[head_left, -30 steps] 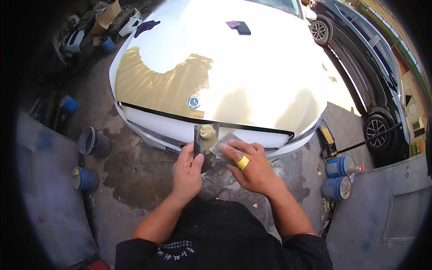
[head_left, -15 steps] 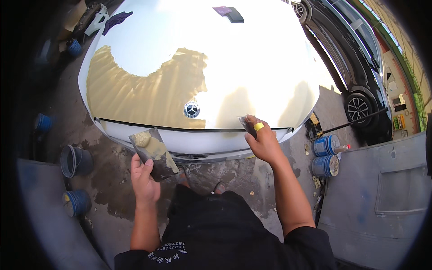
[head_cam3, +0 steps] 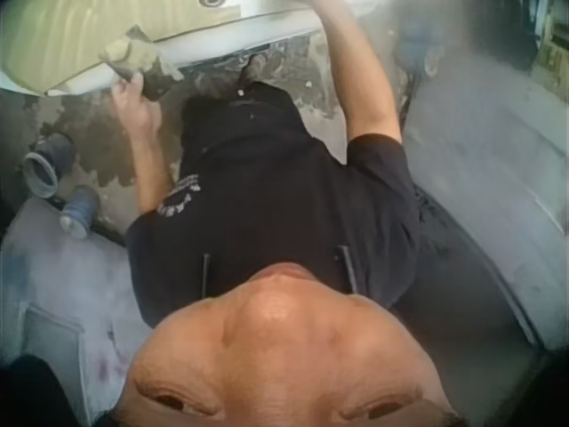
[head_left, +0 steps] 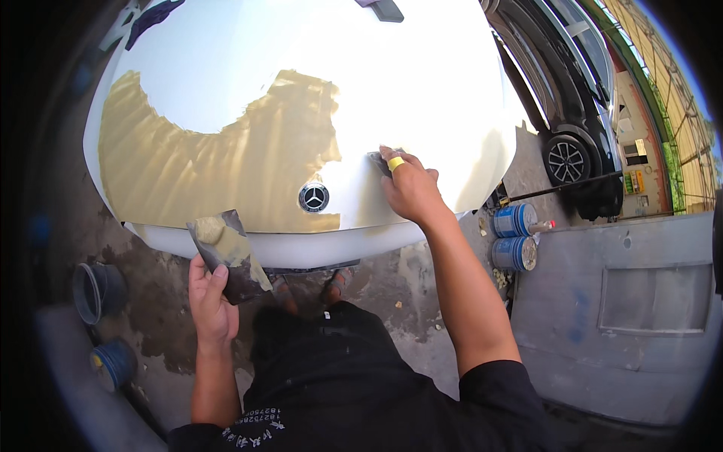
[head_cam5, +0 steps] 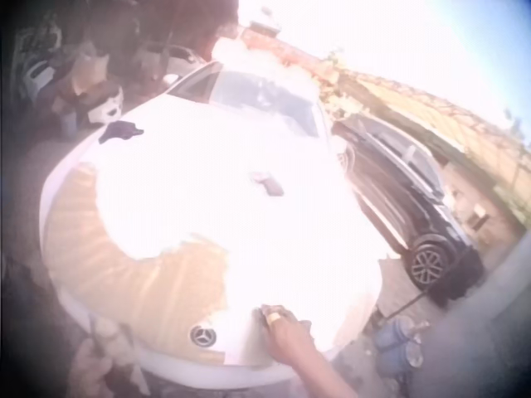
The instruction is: The person applies beige body filler to the hood of a white Mercedes-Benz using a metal spreader, smoothing the surface in repeated strokes. The person periodically scrapes excess filler back onto the spreader and continues spreading across the hood.
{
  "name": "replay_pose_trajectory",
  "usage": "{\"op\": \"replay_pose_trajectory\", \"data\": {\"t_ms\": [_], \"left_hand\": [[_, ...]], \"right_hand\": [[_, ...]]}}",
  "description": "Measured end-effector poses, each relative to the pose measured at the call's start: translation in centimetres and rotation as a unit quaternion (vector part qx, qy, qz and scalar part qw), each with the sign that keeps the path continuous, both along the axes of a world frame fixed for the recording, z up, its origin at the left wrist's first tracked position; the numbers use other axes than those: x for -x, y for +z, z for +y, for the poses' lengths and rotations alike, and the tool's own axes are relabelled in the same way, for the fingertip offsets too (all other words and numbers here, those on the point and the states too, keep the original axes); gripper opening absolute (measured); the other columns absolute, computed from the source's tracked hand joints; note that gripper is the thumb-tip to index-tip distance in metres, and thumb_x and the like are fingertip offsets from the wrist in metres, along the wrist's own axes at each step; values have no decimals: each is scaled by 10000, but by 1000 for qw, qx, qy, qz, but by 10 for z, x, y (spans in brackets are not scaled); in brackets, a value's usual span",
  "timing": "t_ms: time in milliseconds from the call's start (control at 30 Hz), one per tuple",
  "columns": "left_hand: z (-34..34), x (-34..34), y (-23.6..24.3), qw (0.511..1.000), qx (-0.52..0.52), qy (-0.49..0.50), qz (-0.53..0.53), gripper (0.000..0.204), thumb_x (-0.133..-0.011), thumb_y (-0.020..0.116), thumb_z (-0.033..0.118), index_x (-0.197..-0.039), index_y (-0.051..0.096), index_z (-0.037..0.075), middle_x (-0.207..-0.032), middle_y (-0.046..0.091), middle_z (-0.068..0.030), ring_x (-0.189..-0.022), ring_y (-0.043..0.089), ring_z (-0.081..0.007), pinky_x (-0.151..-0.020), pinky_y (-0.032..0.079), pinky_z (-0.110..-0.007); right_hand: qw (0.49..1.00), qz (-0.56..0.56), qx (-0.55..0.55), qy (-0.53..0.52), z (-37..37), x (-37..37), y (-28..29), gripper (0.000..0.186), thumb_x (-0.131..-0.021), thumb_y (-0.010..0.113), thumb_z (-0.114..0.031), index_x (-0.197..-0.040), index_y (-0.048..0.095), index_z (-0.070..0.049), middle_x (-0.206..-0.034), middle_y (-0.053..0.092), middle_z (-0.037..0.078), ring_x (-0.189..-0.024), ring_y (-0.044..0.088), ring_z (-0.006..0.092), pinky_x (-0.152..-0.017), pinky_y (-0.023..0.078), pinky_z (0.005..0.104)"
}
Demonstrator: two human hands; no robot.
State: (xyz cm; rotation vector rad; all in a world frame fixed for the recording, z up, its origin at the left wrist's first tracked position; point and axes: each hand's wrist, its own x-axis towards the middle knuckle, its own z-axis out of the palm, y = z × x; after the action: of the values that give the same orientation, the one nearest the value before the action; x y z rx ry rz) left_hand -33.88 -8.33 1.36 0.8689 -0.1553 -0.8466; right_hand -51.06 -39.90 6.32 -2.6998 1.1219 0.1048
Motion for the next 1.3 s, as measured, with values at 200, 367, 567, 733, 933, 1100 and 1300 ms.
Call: {"op": "replay_pose_trajectory", "data": {"t_ms": [200,367,567,733,933,1100,1300], "left_hand": [[-7,2,-3,1000,-14,8,2,337,-965,521,24,-1294,449,14,-1223,607,-138,-1120,603,-206,-1006,475,-372],[-9,2,-2,1000,-15,15,8,341,-961,526,19,-1294,449,11,-1226,606,-147,-1129,599,-209,-1013,471,-376],[-16,4,-1,1000,-21,13,12,356,-961,535,25,-1305,444,12,-1235,602,-146,-1144,591,-209,-1017,470,-380],[-15,0,-6,1000,-10,-2,11,367,-963,532,24,-1317,436,11,-1240,598,-148,-1152,587,-214,-1022,467,-386],[-13,-4,-5,999,-34,-12,12,380,-961,540,34,-1324,430,6,-1236,600,-142,-1135,594,-212,-1010,476,-379],[-14,-11,-5,999,-41,-34,1,379,-963,535,34,-1328,436,10,-1236,605,-135,-1123,602,-204,-1009,472,-371],[-16,-13,-3,997,-42,-60,-2,379,-964,527,28,-1332,436,11,-1240,605,-132,-1127,606,-201,-1006,480,-368]], "right_hand": [[999,39,-27,-20,-8,-22,-6,596,-864,479,-109,-1459,444,-114,-1361,577,112,-1342,454,248,-994,340,541],[996,76,-48,9,7,-22,3,612,-851,468,-88,-1462,443,-115,-1352,579,131,-1328,470,257,-991,347,545],[999,38,-37,-1,-14,-29,10,579,-882,443,-93,-1460,438,-102,-1352,573,162,-1330,466,296,-976,352,587],[998,42,-45,3,8,-36,4,578,-865,428,-42,-1443,449,-55,-1306,606,124,-1310,469,311,-968,335,741],[997,49,-50,-12,42,-22,-10,627,-834,451,-37,-1459,442,-87,-1263,639,115,-1314,475,267,-909,377,599],[999,8,-33,-20,72,-1,-31,600,-841,480,-46,-1440,471,-84,-1212,659,104,-1298,483,290,-898,366,529],[998,-55,21,-2,108,22,-61,546,-845,517,-66,-1390,508,-59,-1304,616,88,-1264,514,312,-862,374,569]]}}
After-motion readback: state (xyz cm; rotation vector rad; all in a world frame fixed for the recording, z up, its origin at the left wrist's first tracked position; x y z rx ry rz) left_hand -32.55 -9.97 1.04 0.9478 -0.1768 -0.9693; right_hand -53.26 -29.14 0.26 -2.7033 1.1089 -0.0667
